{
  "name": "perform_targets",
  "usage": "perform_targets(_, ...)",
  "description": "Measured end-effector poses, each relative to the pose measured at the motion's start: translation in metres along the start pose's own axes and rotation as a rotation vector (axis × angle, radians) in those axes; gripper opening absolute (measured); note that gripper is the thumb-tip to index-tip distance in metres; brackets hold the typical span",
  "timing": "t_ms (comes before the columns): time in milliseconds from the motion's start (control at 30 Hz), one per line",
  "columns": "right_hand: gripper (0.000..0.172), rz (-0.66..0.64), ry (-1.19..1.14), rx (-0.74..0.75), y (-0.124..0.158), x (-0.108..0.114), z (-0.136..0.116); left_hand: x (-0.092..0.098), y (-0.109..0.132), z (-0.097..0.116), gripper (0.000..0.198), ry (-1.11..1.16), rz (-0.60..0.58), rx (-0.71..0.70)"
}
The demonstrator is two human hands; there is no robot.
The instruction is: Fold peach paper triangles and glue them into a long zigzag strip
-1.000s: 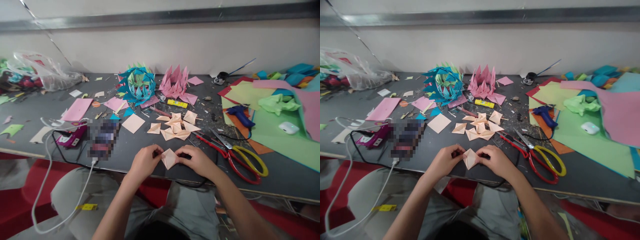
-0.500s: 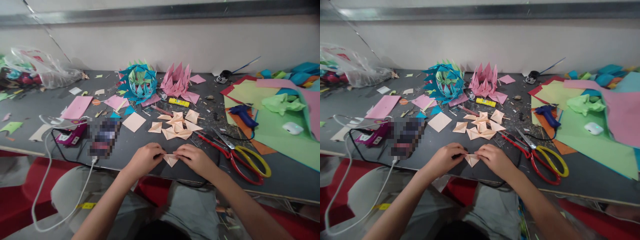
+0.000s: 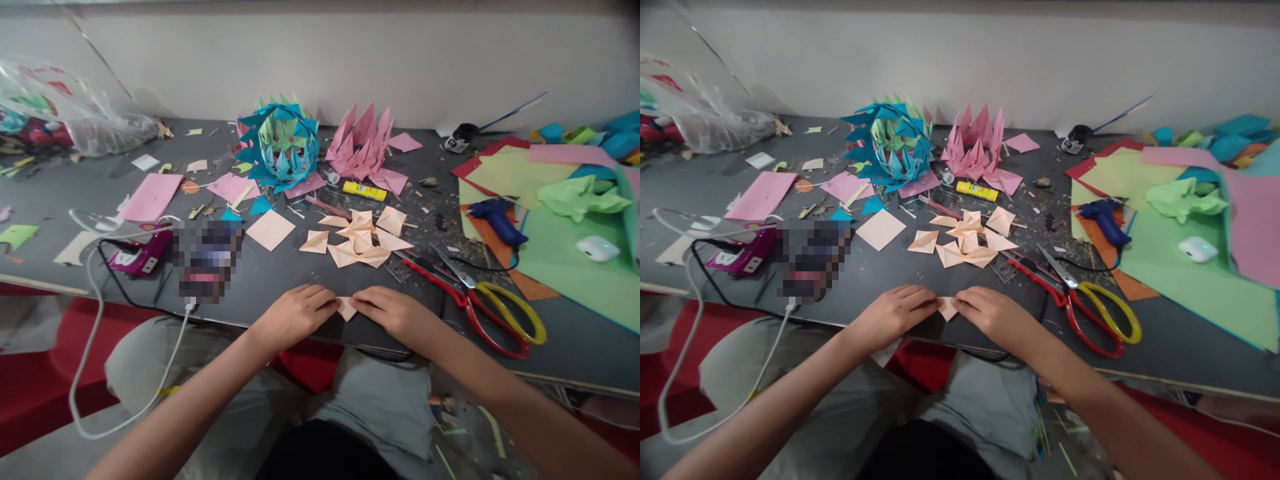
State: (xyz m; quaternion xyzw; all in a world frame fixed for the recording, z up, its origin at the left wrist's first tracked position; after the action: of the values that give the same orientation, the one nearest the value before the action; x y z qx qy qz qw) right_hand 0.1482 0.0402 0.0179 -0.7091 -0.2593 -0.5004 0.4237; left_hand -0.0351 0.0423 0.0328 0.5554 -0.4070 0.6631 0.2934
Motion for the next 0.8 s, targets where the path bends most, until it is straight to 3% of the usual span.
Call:
perform_targets(300, 0.034, -0.072, 0.035, 0.043, -0.002, -0.001, -0.001, -0.002, 0.002, -0.001, 0.018, -0.038, 0.050, -0.077)
perform_targets(633, 0.030, -0.112, -0.008, 0.035, -0.001, 0.000, 0.002, -0.004, 0.000, 0.003, 0.024, -0.062, 0.011, -0.105)
perform_targets(800, 0.029, -0.082, 0.055, -0.006, 0.002, -0.001, -0.004, -0.009, 0.005, 0.022, 0.028, -0.130, -0.045, 0.051)
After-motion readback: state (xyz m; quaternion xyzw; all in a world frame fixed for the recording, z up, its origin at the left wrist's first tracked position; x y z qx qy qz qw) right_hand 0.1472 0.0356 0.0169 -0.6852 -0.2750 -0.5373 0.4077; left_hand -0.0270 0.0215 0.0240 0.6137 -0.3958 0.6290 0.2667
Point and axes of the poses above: each hand's wrist, its own y-axis away from the middle knuckle, its own x-axis out of the back of the hand, z = x × y, the point moved 3 cm from there along -y, towards the middle knuckle
